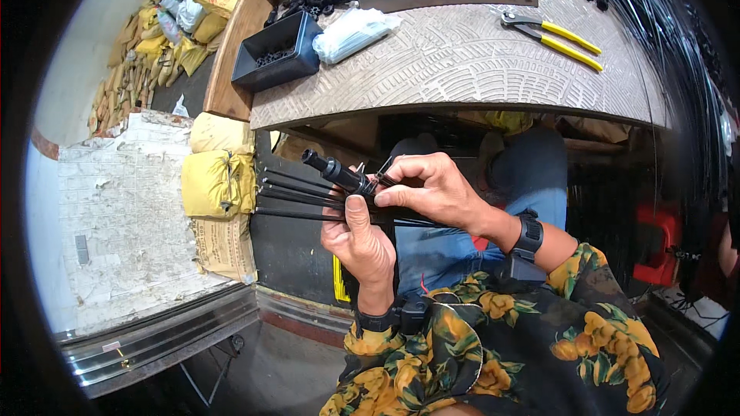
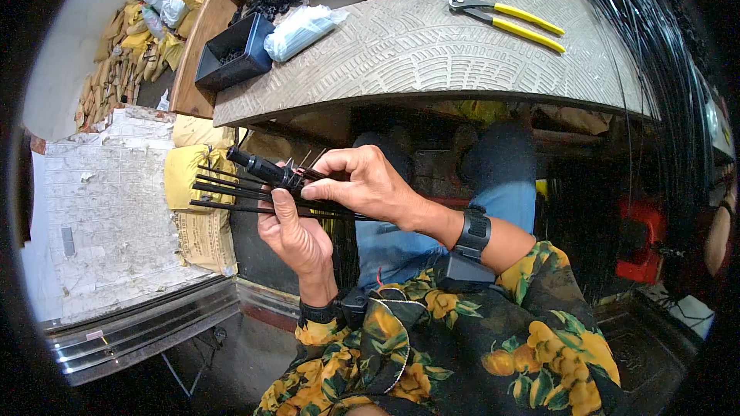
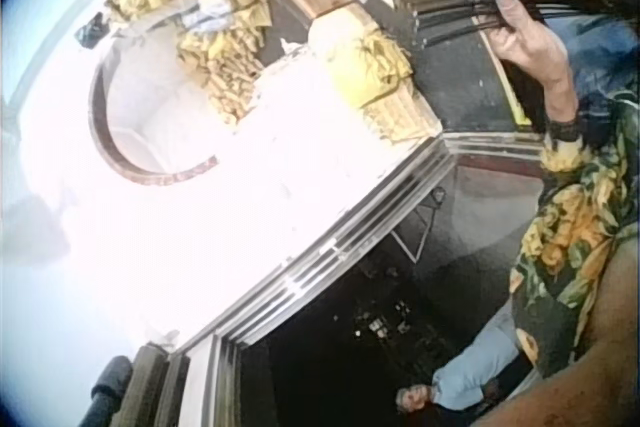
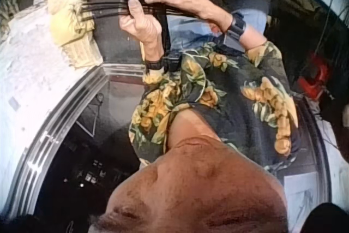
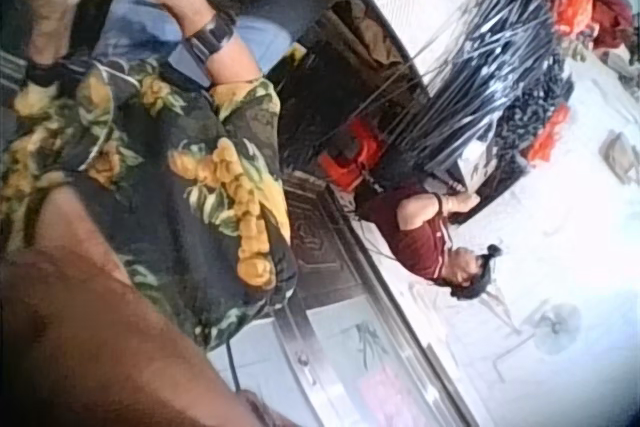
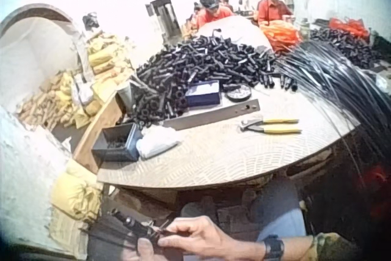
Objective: Assembling and cutting umbrella ribs into a central hub using wire cutters.
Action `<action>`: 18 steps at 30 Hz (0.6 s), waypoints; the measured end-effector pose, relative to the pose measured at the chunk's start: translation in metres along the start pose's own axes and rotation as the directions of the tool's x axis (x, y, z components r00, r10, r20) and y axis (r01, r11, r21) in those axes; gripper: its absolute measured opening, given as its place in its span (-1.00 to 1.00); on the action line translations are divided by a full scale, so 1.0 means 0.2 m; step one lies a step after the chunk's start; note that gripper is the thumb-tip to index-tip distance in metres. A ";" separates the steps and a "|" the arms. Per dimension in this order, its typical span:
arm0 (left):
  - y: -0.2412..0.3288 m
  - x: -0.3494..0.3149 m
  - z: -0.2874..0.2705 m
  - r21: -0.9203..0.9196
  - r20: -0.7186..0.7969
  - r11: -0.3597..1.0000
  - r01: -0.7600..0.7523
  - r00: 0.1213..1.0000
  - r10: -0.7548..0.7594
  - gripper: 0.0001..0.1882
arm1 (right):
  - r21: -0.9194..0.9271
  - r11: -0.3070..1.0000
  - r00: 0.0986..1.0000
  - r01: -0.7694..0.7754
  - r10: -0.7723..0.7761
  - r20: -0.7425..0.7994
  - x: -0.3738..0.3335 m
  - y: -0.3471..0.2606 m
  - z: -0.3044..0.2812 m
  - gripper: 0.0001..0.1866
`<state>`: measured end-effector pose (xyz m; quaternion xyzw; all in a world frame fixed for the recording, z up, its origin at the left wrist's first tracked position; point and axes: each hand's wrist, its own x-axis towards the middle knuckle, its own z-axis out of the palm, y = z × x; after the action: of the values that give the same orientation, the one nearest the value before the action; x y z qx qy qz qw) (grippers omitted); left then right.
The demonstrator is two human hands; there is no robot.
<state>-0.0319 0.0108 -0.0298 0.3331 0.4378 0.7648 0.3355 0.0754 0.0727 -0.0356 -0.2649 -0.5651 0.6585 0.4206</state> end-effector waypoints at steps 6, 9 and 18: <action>-0.01 -0.05 0.05 0.065 0.049 0.996 -0.058 0.997 0.055 -0.63 | -0.001 0.987 0.985 0.162 -0.162 -0.057 -0.02 0.05 0.05 -0.83; 0.01 -0.05 0.06 0.181 -0.028 0.984 0.004 1.000 0.002 -0.59 | 0.046 0.999 0.997 0.020 -0.017 -0.073 -0.05 0.03 0.06 -0.81; 0.03 0.00 -0.09 -0.053 0.087 0.982 0.182 0.980 -0.177 -0.63 | -0.008 0.988 0.987 0.154 -0.155 -0.050 -0.09 0.09 0.08 -0.85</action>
<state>-0.0484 0.0003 -0.0323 0.3130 0.4284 0.7300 0.4308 0.0679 0.0487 -0.0520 -0.2377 -0.5744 0.6158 0.4841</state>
